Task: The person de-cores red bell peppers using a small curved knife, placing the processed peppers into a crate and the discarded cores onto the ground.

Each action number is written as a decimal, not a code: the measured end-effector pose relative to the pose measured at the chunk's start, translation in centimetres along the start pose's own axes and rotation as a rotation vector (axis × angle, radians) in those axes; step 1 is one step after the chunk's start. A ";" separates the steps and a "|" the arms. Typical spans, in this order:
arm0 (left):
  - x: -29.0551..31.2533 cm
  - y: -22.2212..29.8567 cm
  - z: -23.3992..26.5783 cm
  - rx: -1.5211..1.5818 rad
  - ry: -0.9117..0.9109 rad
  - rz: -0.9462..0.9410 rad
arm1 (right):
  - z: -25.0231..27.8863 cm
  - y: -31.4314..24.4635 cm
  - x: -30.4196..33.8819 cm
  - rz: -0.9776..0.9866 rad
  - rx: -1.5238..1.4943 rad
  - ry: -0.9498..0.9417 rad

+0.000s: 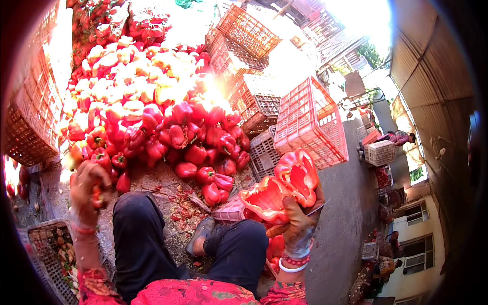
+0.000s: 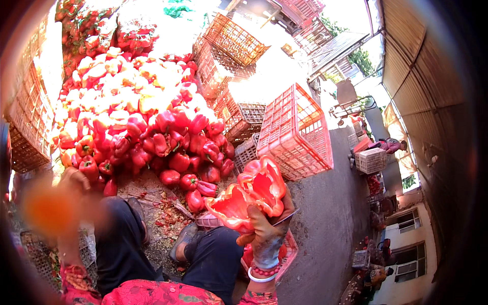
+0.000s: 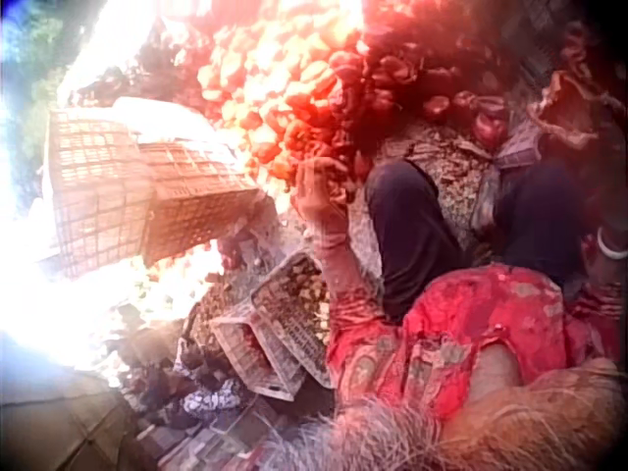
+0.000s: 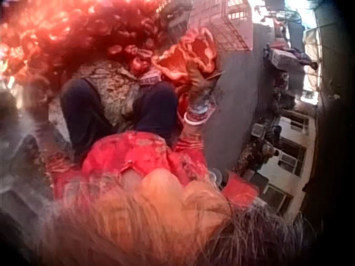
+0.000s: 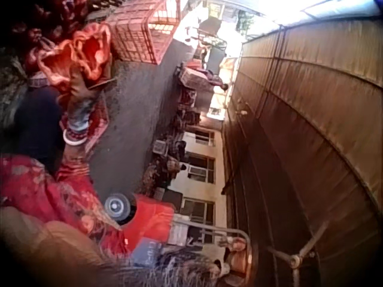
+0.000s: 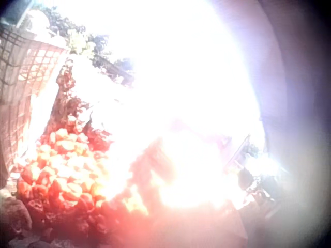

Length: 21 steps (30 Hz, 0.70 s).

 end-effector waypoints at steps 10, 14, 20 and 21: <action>6.9 3.8 -1.0 0.085 -0.144 0.233 | 3.5 2.0 4.4 -0.136 -0.120 -0.104; 11.0 10.7 -17.6 0.441 -0.751 0.556 | 1.6 3.3 7.7 -0.094 -0.657 -0.380; 14.4 15.0 -30.5 0.101 -1.459 0.639 | 16.1 10.8 8.4 -0.405 -0.697 -0.312; 15.2 15.3 -33.6 0.061 -1.566 0.544 | 18.3 13.1 8.2 -0.433 -0.756 -0.301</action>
Point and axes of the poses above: each hand's wrist, its own x-axis away from the middle knuckle, its own z-axis out of the back of the hand, y = z × x, the point moved 6 cm from there along -x, towards the middle knuckle, and after that the axes turned 1 degree about -y, right-handed, at the moved point
